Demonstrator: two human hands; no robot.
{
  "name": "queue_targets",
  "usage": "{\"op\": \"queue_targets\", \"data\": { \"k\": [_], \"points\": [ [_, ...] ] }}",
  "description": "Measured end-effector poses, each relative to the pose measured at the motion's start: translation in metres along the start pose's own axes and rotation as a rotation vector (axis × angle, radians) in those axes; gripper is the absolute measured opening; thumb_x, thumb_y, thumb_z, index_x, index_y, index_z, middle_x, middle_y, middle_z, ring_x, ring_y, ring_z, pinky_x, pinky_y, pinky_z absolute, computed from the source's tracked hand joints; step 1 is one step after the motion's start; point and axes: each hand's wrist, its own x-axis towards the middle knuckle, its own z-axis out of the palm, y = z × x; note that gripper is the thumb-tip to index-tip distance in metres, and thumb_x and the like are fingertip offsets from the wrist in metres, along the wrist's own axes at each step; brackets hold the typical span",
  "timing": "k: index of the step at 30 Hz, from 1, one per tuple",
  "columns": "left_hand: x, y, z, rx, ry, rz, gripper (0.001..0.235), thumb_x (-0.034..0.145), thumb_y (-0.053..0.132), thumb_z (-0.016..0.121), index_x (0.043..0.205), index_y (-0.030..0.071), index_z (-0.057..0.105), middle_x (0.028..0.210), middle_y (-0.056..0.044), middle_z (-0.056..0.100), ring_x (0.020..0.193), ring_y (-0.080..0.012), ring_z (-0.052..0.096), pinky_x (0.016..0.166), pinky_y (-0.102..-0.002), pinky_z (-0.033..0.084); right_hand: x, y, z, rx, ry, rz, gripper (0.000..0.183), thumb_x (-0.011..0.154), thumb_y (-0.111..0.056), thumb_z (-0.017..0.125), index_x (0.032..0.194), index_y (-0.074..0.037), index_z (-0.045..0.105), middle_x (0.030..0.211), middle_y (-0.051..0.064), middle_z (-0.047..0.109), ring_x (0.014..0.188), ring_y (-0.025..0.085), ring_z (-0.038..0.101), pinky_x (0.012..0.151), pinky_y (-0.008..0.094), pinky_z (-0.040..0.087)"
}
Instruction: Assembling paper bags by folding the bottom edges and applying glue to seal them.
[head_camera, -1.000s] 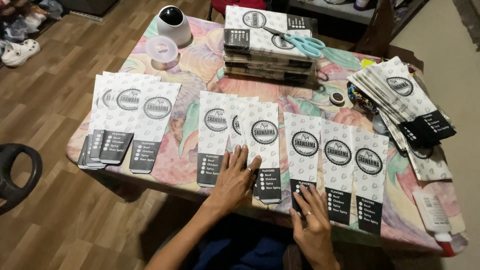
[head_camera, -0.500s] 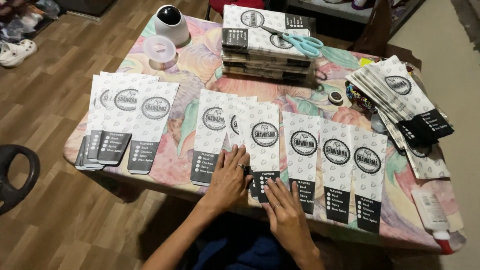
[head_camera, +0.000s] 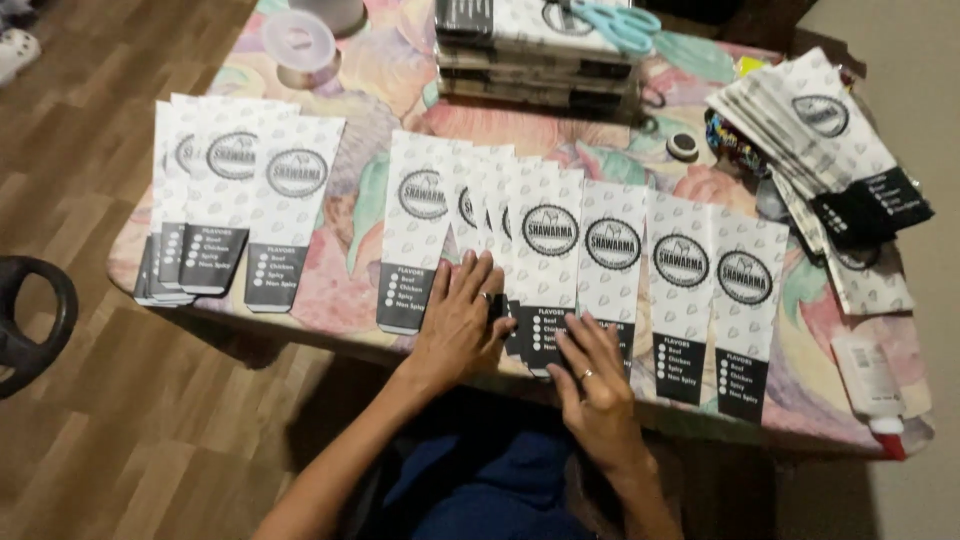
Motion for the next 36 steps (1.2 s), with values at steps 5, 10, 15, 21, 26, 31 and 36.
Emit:
{"op": "queue_targets", "data": {
  "k": [5, 10, 15, 21, 26, 31, 36],
  "points": [
    [0.0, -0.008, 0.006, -0.012, -0.017, 0.008, 0.074, 0.103, 0.055, 0.042, 0.152, -0.001, 0.043, 0.166, -0.019, 0.029, 0.156, -0.0339, 0.021, 0.126, -0.055, 0.013, -0.001, 0.005, -0.005, -0.024, -0.169, -0.087, 0.054, 0.089, -0.004, 0.076, 0.14, 0.0, 0.058, 0.15, 0.014, 0.056, 0.145, 0.033, 0.048, 0.128, 0.056, 0.023],
    [-0.001, -0.023, -0.005, -0.054, -0.06, 0.007, 0.072, 0.099, 0.049, 0.054, 0.15, -0.002, 0.045, 0.165, -0.018, 0.032, 0.156, -0.0336, 0.022, 0.126, -0.055, 0.015, -0.004, 0.002, -0.008, -0.059, -0.161, -0.059, 0.053, 0.089, -0.004, 0.076, 0.139, 0.0, 0.059, 0.148, 0.015, 0.058, 0.142, 0.035, 0.051, 0.126, 0.057, 0.028],
    [-0.01, -0.053, -0.016, -0.093, -0.075, 0.003, 0.079, 0.09, 0.057, 0.064, 0.148, 0.006, 0.053, 0.158, -0.016, 0.047, 0.15, -0.036, 0.038, 0.12, -0.059, 0.028, -0.01, 0.002, 0.0, -0.064, -0.087, 0.021, 0.042, 0.092, -0.018, 0.074, 0.132, -0.007, 0.068, 0.142, 0.011, 0.065, 0.138, 0.033, 0.055, 0.123, 0.047, 0.029],
    [-0.001, -0.013, -0.015, -0.192, 0.026, -0.039, 0.063, 0.093, 0.022, 0.066, 0.15, 0.002, 0.049, 0.158, -0.022, 0.041, 0.15, -0.0411, 0.034, 0.121, -0.06, 0.024, -0.011, 0.004, -0.003, -0.048, -0.063, 0.052, 0.05, 0.093, -0.018, 0.075, 0.14, -0.007, 0.062, 0.151, 0.013, 0.056, 0.143, 0.037, 0.047, 0.123, 0.051, 0.029],
    [0.015, 0.014, 0.007, -0.075, 0.006, 0.007, 0.074, 0.099, 0.065, 0.05, 0.151, 0.012, 0.053, 0.155, -0.028, 0.042, 0.149, -0.0497, 0.032, 0.118, -0.064, 0.025, -0.021, 0.018, -0.031, -0.088, -0.037, 0.142, 0.043, 0.097, -0.013, 0.068, 0.138, -0.004, 0.064, 0.147, 0.017, 0.059, 0.139, 0.04, 0.05, 0.121, 0.057, 0.028],
    [0.01, -0.007, -0.009, -0.079, 0.003, 0.027, 0.073, 0.096, 0.062, 0.058, 0.151, 0.015, 0.055, 0.157, -0.026, 0.044, 0.147, -0.0477, 0.036, 0.118, -0.061, 0.028, -0.036, 0.026, -0.041, -0.113, -0.088, 0.176, 0.044, 0.094, -0.014, 0.071, 0.137, -0.007, 0.065, 0.145, 0.014, 0.062, 0.14, 0.038, 0.051, 0.122, 0.058, 0.026],
    [0.002, -0.032, -0.011, -0.075, -0.061, -0.037, 0.074, 0.094, 0.062, 0.06, 0.154, 0.02, 0.053, 0.163, -0.02, 0.039, 0.152, -0.0431, 0.03, 0.122, -0.059, 0.02, -0.034, 0.026, -0.044, -0.114, -0.078, 0.187, 0.044, 0.092, -0.011, 0.074, 0.135, -0.007, 0.067, 0.145, 0.014, 0.061, 0.14, 0.039, 0.05, 0.122, 0.057, 0.027]
  ]
}}
